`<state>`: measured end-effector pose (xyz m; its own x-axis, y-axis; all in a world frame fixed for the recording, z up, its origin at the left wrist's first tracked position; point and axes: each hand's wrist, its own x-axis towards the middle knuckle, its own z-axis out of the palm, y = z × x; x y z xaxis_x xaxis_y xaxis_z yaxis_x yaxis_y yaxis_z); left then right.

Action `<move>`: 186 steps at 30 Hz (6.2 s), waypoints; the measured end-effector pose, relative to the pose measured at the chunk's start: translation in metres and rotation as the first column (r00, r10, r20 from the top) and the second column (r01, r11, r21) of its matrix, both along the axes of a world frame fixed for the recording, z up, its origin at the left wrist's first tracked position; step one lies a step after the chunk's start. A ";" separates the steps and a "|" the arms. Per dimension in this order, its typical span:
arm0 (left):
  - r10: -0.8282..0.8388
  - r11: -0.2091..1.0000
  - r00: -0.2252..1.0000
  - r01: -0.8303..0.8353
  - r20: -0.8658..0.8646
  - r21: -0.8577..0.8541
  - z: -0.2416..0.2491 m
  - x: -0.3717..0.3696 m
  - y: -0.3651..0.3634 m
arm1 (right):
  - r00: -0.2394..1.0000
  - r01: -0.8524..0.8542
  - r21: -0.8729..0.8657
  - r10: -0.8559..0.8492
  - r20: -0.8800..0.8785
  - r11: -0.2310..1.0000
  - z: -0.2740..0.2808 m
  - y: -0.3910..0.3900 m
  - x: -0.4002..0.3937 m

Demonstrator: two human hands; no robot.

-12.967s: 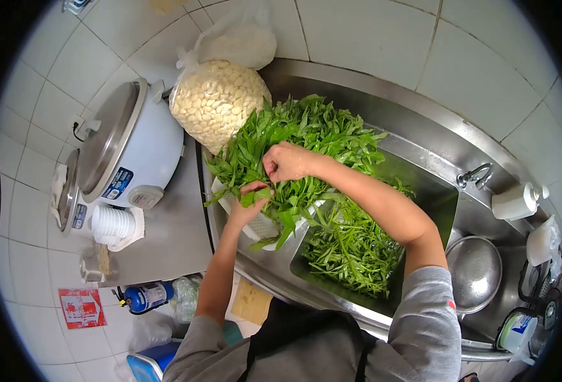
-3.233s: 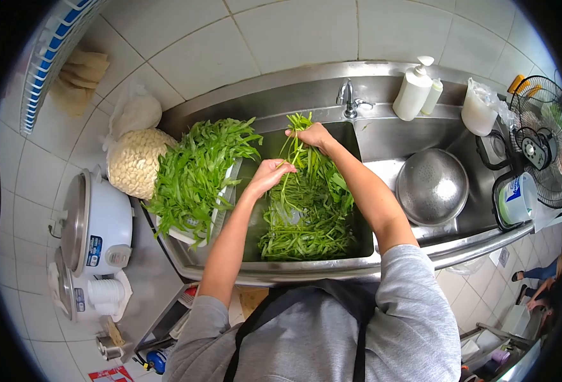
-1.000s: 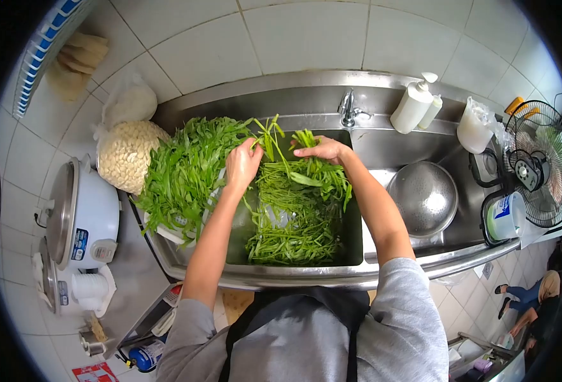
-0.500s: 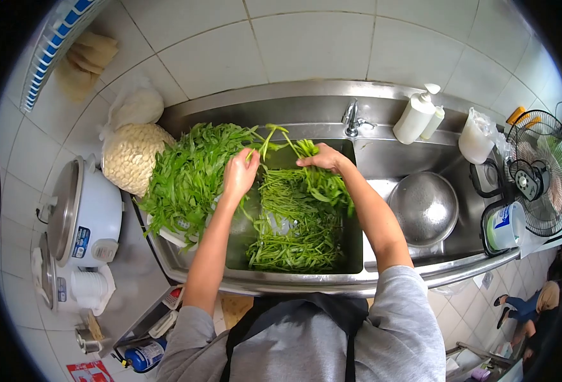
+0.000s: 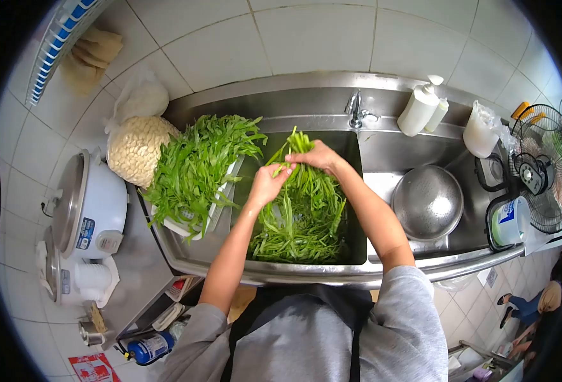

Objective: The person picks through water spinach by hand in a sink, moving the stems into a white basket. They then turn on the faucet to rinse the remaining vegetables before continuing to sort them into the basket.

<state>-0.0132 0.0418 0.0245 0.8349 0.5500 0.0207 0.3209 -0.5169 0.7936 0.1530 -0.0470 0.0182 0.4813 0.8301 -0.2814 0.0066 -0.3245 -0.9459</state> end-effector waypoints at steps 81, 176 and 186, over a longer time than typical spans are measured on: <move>-0.075 0.872 0.978 -0.030 -0.194 -0.489 0.004 -0.061 0.022 | 0.972 -0.157 -0.136 0.129 -0.195 0.978 0.007 0.004 -0.017; -0.224 0.973 0.971 0.218 -0.087 -0.073 -0.009 -0.033 0.017 | 0.999 -0.036 -0.104 0.034 -0.020 0.994 0.000 0.021 -0.011; 0.302 0.834 0.943 -0.191 0.139 -0.517 -0.073 -0.042 0.020 | 0.987 0.127 0.130 -0.112 -0.116 0.983 -0.002 0.011 -0.032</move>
